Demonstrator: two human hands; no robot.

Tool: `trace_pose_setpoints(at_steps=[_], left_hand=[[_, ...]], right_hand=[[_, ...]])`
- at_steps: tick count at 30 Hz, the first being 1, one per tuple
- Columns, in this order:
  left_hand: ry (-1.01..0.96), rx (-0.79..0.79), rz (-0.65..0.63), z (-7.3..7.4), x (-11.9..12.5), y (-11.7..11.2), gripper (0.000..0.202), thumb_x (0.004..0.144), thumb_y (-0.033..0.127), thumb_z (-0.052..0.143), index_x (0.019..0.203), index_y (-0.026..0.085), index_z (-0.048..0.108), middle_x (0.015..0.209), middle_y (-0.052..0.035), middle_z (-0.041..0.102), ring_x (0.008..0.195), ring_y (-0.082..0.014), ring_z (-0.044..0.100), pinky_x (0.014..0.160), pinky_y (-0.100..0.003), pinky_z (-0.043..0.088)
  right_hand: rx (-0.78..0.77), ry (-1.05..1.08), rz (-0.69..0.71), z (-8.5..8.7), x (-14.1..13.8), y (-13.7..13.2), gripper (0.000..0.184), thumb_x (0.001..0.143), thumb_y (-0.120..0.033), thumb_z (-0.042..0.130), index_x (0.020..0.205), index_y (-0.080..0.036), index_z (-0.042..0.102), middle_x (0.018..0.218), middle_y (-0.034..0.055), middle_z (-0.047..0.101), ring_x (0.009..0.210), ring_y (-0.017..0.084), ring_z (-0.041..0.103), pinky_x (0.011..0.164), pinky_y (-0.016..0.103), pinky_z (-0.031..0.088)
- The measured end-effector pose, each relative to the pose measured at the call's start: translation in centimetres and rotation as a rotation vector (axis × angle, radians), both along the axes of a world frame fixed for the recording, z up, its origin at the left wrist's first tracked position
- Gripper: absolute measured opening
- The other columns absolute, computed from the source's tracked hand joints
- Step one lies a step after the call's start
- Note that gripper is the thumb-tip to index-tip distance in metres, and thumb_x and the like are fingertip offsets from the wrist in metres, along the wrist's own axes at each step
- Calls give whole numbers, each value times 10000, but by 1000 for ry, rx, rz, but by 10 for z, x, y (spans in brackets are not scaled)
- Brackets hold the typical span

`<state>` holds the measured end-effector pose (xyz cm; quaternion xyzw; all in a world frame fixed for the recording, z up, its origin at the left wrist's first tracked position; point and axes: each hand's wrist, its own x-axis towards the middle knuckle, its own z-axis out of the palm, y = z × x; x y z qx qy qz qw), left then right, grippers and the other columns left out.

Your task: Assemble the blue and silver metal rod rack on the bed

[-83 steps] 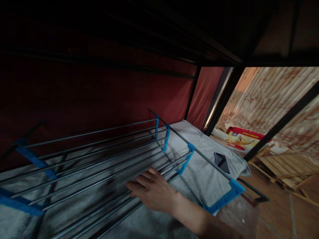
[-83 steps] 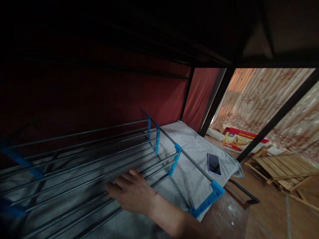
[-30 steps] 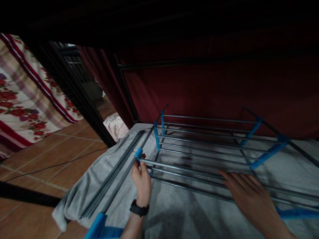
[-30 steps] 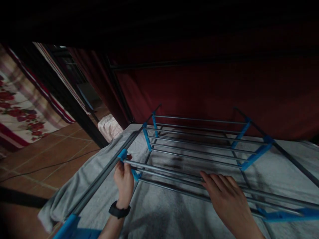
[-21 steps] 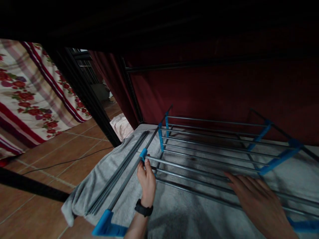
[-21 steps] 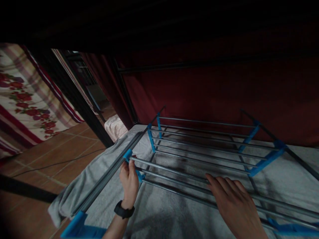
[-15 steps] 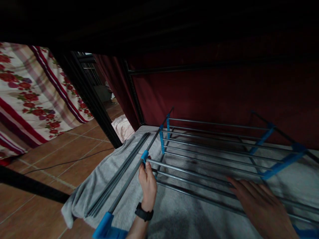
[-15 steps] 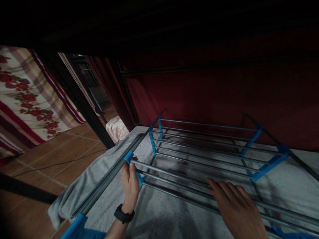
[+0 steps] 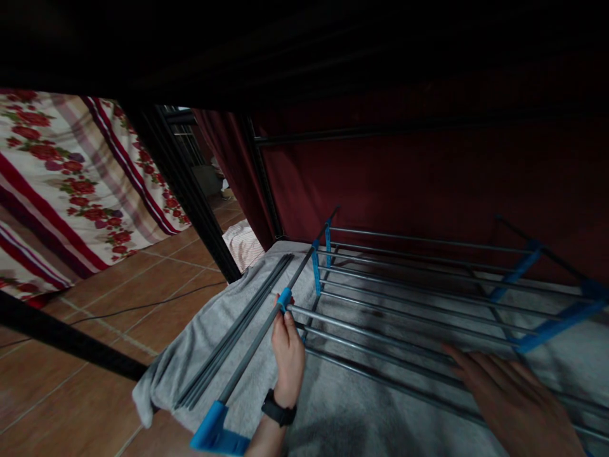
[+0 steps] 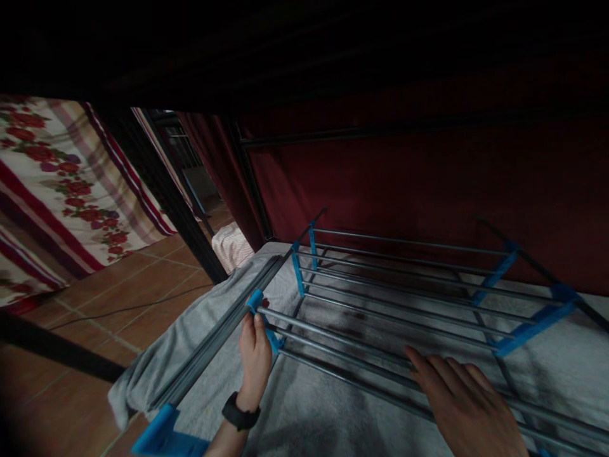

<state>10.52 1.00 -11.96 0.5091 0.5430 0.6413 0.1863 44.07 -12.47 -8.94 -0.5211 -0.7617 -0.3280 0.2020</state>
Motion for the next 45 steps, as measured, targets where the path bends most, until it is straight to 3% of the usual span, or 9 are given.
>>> trace_pose_setpoints(at_steps=[20, 35, 42, 45], left_hand=[[56, -30, 9, 4, 0, 0, 538, 977, 573, 417, 1237, 152, 628, 1194, -175, 678, 1160, -277, 622, 1096, -447, 438], [32, -30, 8, 5, -2, -1, 491, 957, 562, 471, 1171, 168, 674, 1168, -154, 686, 1156, -283, 620, 1120, -455, 405], [-21, -31, -36, 8, -1, -4, 489, 959, 540, 477, 1225, 169, 652, 1216, -151, 675, 1156, -281, 622, 1135, -453, 393], [-24, -37, -39, 7, -1, -3, 472, 948, 530, 491, 1204, 172, 660, 1234, -150, 673, 1197, -287, 608, 1140, -448, 390]], right_hand=[[30, -25, 32, -3, 7, 2, 360, 1061, -282, 312, 1204, -189, 629, 990, 70, 723, 825, 196, 640, 812, 397, 431], [37, -69, 62, 3, 4, 3, 357, 1052, -243, 305, 1167, -184, 638, 1018, 68, 735, 824, 197, 653, 798, 402, 438], [11, -87, 64, 4, 2, 2, 360, 1028, -185, 320, 1187, -194, 643, 1153, 71, 718, 923, 225, 652, 902, 446, 426], [-14, -48, 58, 4, 1, 2, 345, 1031, -251, 372, 1271, -205, 616, 1247, 72, 687, 1030, 242, 640, 980, 470, 406]])
